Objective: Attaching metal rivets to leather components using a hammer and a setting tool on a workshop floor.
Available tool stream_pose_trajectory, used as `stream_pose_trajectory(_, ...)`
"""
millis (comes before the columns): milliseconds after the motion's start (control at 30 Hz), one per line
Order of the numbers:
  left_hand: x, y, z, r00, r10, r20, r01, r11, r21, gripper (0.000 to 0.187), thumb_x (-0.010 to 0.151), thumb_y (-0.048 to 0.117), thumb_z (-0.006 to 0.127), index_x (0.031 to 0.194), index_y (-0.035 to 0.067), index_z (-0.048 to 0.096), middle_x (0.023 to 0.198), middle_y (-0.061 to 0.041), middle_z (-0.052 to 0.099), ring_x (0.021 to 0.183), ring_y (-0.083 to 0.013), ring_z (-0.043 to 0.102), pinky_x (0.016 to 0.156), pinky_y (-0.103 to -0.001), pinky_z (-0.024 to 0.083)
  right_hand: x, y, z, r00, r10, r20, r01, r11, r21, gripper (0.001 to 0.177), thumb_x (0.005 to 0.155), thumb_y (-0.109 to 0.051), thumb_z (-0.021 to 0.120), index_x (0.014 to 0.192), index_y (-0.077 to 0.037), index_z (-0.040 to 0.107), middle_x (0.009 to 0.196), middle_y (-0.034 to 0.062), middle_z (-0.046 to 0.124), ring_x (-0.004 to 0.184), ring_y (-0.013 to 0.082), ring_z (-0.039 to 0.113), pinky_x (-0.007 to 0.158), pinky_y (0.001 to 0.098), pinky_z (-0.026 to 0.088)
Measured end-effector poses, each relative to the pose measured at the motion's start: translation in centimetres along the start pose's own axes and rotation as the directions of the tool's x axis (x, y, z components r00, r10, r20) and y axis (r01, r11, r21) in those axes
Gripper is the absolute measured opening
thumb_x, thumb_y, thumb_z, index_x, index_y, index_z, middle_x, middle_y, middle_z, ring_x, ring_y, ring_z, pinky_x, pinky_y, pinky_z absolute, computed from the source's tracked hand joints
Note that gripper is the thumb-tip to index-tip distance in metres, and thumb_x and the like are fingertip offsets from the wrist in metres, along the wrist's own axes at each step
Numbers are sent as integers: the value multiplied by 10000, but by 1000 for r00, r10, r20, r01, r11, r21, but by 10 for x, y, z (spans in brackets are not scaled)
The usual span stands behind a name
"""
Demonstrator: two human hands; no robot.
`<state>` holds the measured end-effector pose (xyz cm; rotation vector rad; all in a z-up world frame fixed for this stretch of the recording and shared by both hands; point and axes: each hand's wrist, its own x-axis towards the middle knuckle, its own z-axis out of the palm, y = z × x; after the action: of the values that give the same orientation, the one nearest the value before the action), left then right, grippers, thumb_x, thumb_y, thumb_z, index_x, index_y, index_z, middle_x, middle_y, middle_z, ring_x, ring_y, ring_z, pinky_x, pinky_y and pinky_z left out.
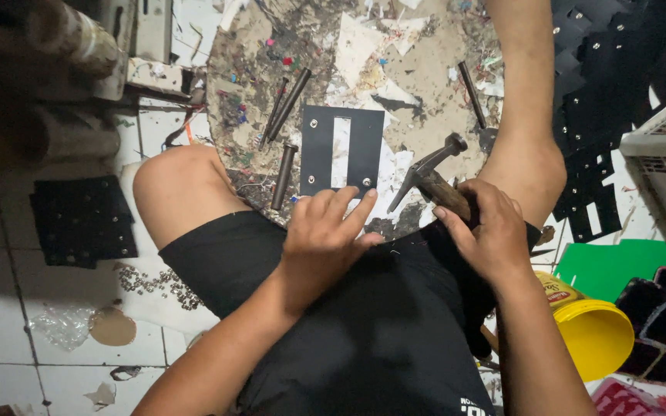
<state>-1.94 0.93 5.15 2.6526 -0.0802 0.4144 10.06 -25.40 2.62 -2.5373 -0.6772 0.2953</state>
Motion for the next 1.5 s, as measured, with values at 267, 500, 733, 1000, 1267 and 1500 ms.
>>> stream_pose_trajectory(267,-10,4,11,980,-87,178,63,989,136,747,916,551,709,1521,202,444,1303,-84,501,1082,-288,517,840,-410,455,3,-3,-4,999,24,21,-25,998,50,491,885,-318,857,1240,-99,598,1006,142,709,969,403,696,911,511,488)
stream_pose_trajectory(500,-16,3,22,983,-120,140,85,968,236,679,957,642,528,1530,284,460,1301,-13,467,1107,-225,400,930,-400,348,10,-11,-8,997,52,64,-55,997,49,499,876,-326,863,1232,-98,597,955,178,689,910,438,685,858,535,503)
stream_pose_trajectory(733,-16,0,20,992,-99,80,92,992,87,731,915,559,669,1537,252,442,1374,-30,420,1121,-251,410,928,-423,395,17,-18,-15,981,151,124,-163,982,95,468,879,-292,863,1207,-88,600,925,220,690,742,454,686,647,496,535)
stream_pose_trajectory(1000,-33,-7,27,998,-65,15,65,998,14,736,955,609,564,1546,179,478,1371,-84,538,1184,-277,529,944,-450,375,3,-3,-3,997,73,-29,-72,996,44,529,836,-385,907,1186,-95,635,975,188,717,836,438,694,771,532,529)
stream_pose_trajectory(1267,-92,-32,-47,974,-68,-217,5,961,-277,250,974,214,729,1192,101,680,1260,-110,674,1119,-312,673,927,-451,497,-33,44,-3,909,-201,-365,124,967,-223,469,1000,-229,803,1327,82,678,1247,271,685,1118,478,607,975,528,439)
stream_pose_trajectory(1500,-227,-138,-86,710,-615,-343,555,789,-265,242,999,171,613,1211,64,659,1199,-135,671,1156,-320,627,1065,-423,472,-71,174,26,922,75,-380,-220,909,-354,383,1221,-412,764,1032,-79,768,917,176,747,849,429,707,739,525,508)
